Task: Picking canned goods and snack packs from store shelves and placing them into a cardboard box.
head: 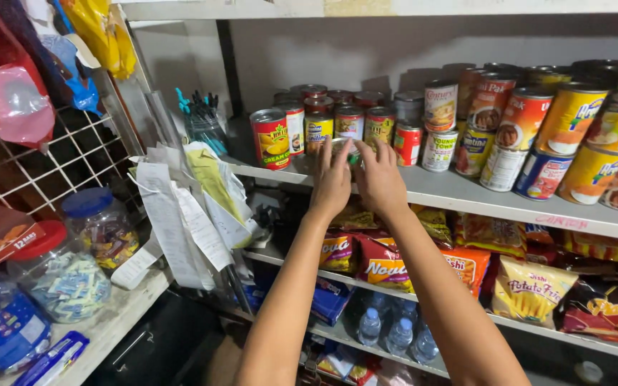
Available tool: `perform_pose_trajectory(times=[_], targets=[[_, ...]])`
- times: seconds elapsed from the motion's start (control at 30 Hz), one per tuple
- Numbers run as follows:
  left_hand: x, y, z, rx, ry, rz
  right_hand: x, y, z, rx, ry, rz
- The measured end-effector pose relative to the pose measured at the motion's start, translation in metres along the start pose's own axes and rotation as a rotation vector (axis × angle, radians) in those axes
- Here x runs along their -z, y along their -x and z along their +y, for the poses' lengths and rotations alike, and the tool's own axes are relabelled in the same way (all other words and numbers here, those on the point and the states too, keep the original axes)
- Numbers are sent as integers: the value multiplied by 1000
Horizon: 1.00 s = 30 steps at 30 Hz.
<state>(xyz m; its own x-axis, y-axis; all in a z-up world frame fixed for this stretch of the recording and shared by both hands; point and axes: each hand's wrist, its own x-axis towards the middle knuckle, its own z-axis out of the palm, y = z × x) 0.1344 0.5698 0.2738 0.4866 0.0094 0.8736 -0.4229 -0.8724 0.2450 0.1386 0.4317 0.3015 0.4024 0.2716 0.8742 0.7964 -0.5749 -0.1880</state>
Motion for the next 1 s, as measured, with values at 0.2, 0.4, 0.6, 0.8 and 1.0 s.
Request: perform_pose_trajectory(times=[0.2,0.4,0.6,0.8,1.0], targets=[[-26,-30,-14,492,115,-85,-19,-5,15,-71,97,-191],[-36,-28,-16,431,-64,42,-18,-6,13,-136,28,-174],[-12,-31,0,568,53,-37,-24,-4,34,-77,-97,-125],[-4,-16,-4,393,268,27,-15,-2,36,-32,-160,-45],[4,2,8,183,663,93,15,4,27,-32,-299,-39]])
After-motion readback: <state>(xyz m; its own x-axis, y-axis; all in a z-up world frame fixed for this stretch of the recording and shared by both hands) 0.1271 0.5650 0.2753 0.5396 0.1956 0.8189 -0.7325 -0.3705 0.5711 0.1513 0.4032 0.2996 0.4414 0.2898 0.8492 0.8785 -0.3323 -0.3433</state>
